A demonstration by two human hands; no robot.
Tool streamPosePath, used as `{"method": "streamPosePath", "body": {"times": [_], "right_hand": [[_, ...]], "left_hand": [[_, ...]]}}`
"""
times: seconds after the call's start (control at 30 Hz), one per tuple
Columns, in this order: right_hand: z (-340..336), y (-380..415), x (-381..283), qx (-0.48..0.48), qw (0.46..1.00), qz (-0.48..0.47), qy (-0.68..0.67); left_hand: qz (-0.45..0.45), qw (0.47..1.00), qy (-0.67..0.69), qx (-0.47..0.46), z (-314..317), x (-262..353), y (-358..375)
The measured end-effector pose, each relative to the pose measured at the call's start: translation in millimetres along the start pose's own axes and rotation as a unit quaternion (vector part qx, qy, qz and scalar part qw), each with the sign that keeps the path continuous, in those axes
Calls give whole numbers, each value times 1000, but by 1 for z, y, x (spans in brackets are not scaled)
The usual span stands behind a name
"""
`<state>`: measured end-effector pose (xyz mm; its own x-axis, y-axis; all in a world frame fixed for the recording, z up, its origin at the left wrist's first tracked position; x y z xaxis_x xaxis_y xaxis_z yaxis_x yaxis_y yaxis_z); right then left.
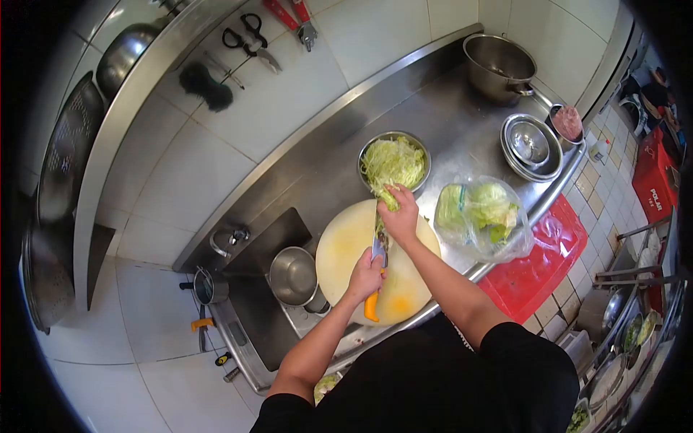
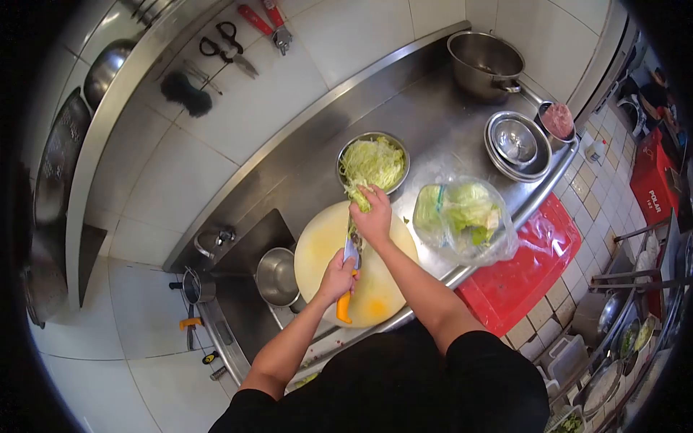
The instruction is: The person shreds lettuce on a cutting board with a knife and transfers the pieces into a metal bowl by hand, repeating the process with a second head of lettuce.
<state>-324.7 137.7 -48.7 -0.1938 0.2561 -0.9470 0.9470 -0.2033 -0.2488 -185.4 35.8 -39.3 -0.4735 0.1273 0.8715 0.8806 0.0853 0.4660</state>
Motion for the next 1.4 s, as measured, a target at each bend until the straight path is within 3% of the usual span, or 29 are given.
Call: {"method": "streamPosePath", "body": {"times": [0.17, 0.3, 0.37, 0.43, 0.53, 0.6, 0.83, 0.93, 1.07, 1.13, 1.23, 1.3, 1.4], "right_hand": [[10, -89, 23, 20, 1000, -3, -7], [21, -140, 48, 10, 996, 72, -47], [33, -149, 63, -6, 978, 2, 208], [39, -151, 73, -65, 967, 16, 246], [48, -146, 75, -106, 962, -49, 247], [64, -137, 87, -128, 919, -94, 361], [52, -127, 43, -114, 948, -54, 293], [68, -100, 11, -141, 961, -138, 193], [87, -93, 6, -145, 953, -127, 236], [89, -106, 9, -149, 948, -136, 245], [101, -144, 35, -149, 927, -160, 306], [102, -166, 50, -191, 912, -156, 328], [79, -167, -1, -278, 898, -198, 277]], "left_hand": [[15, 999, -33, -8, 3, 54, -81], [18, 999, -47, -19, 4, 73, -138], [-27, 994, -104, 33, -5, 75, -152], [-58, 994, -85, 39, -14, 81, -146], [-54, 994, -68, 67, -27, 77, -136], [-53, 996, -49, 58, -27, 73, -136], [-77, 993, 77, 39, -28, 70, -139], [-61, 989, 134, 9, -30, 68, -147], [-49, 995, 91, -12, -38, 73, -126], [-48, 997, 20, -49, -42, 72, -103], [-66, 996, 22, -58, -53, 64, -51], [-65, 995, 25, -67, -69, 41, -12], [-63, 996, 58, -41, -93, -1, 44]]}}
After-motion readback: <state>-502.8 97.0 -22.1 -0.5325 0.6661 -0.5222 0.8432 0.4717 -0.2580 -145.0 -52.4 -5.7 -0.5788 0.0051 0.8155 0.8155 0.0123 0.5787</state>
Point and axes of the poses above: each hand's wrist, its own y-axis away from the middle knuckle, its own z-axis out of the palm, x = y × z, the point moved 4 cm from there along -y, towards the middle knuckle, and after that the axes turned 4 degrees about z, right-handed, at the moved point
